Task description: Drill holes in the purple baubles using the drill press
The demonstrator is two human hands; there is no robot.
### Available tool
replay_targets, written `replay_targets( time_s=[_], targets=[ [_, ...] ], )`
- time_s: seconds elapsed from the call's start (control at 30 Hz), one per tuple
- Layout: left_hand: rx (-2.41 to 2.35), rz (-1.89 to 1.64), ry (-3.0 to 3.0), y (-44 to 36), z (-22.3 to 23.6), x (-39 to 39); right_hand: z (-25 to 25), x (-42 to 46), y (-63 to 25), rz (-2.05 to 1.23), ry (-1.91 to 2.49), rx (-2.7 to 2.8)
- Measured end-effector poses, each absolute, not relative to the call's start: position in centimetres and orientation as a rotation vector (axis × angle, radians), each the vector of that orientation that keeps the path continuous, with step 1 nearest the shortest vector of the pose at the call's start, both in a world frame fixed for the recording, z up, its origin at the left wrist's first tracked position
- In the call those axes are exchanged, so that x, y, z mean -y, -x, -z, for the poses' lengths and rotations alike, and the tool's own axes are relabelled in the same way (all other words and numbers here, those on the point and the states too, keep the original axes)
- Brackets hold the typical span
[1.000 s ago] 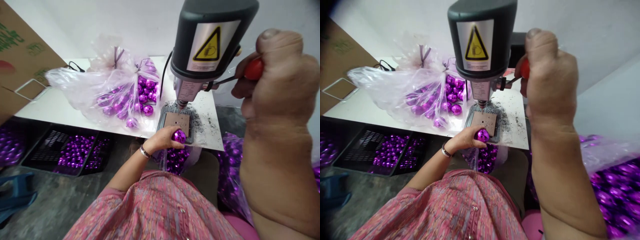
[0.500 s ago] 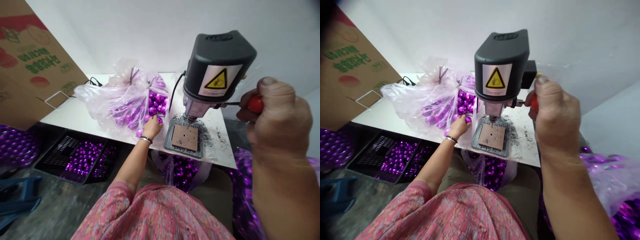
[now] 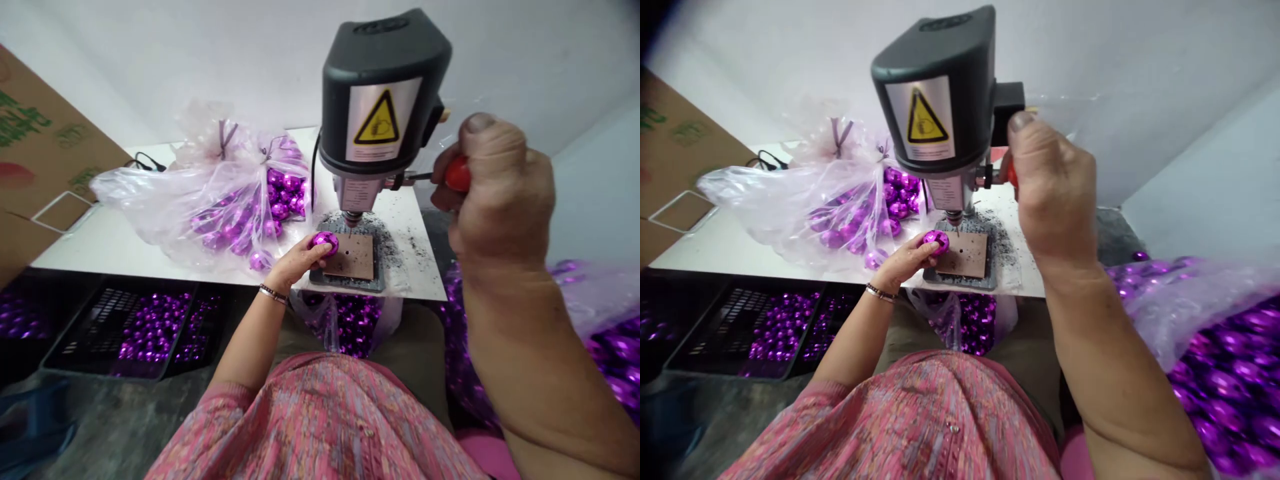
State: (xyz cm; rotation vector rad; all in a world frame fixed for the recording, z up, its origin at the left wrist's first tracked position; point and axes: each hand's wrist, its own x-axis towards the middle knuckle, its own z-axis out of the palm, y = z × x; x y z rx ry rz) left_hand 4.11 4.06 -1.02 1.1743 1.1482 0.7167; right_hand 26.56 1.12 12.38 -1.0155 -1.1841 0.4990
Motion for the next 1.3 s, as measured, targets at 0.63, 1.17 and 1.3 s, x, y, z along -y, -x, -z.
replay_targets(
  time_s=[0.63,1.17,1.3],
  targets=[
    [-1.455,-0.54,-1.868,-8.4,1.2,-4.8,-12.8,-0.8,-26.6,-0.599,0.947,1.252],
    [-1.498,-0.597,-1.859,-9.4,2.2,-4.6,-10.0,1.4,-27.2,-0.429,1.14,1.403],
    [-1.48,-0.628,-1.865,-9.3,2.2,-4.5,-8.9,1.5,-27.3,-0.392,1.111,1.43]
  ],
)
